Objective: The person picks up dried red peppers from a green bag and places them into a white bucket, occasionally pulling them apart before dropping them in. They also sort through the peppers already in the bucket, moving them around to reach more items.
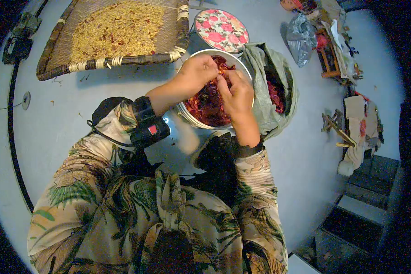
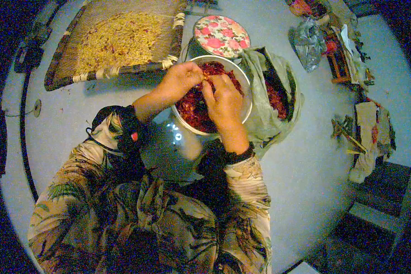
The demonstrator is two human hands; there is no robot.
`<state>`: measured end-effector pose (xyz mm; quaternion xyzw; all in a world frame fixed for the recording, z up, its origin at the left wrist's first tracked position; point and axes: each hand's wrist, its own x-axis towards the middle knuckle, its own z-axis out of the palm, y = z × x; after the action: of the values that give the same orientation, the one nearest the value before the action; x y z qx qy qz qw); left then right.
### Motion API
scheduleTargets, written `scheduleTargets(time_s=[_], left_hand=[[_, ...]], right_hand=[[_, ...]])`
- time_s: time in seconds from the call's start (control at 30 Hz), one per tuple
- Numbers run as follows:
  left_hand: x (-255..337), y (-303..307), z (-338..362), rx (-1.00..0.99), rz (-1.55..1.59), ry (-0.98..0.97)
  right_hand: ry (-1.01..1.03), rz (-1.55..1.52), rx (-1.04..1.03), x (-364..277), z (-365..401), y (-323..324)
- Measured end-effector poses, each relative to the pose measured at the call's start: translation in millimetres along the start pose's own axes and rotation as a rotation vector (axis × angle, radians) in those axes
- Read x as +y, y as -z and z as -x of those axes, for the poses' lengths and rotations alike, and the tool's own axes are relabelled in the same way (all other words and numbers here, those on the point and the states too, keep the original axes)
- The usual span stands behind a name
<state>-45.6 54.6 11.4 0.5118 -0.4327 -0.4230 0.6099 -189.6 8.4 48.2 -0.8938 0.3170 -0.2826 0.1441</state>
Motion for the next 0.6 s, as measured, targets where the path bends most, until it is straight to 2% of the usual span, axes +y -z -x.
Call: scheduleTargets(time_s=[0.03,0.17,0.23,0.33,0.43,0.53,0.6], left_hand=[[-6,-1,-1,0.014,-0.072,-0.109],[0,-3,6,0.034,-0.328,-0.168],[3,-4,6,0.057,-0.473,-0.253],[5,-3,8,0.042,-0.504,-0.282],[-2,5,1,0.17,-0.633,-0.343],[-1,35,-19,0.261,-0.478,-0.259],[14,44,-18,0.073,0.157,0.027]], right_hand=[[-0.011,0.034,-0.009,0,1,0],[-0.019,0.142,-0.018,-1,2,-5],[-0.051,0.119,-0.02,-1,3,-6],[-0.099,0.041,-0.011,-2,3,-6],[-0.148,-0.05,-0.008,-1,3,-2],[-0.212,-0.232,0.045,15,7,1],[-0.323,-0.428,0.054,28,6,2]])
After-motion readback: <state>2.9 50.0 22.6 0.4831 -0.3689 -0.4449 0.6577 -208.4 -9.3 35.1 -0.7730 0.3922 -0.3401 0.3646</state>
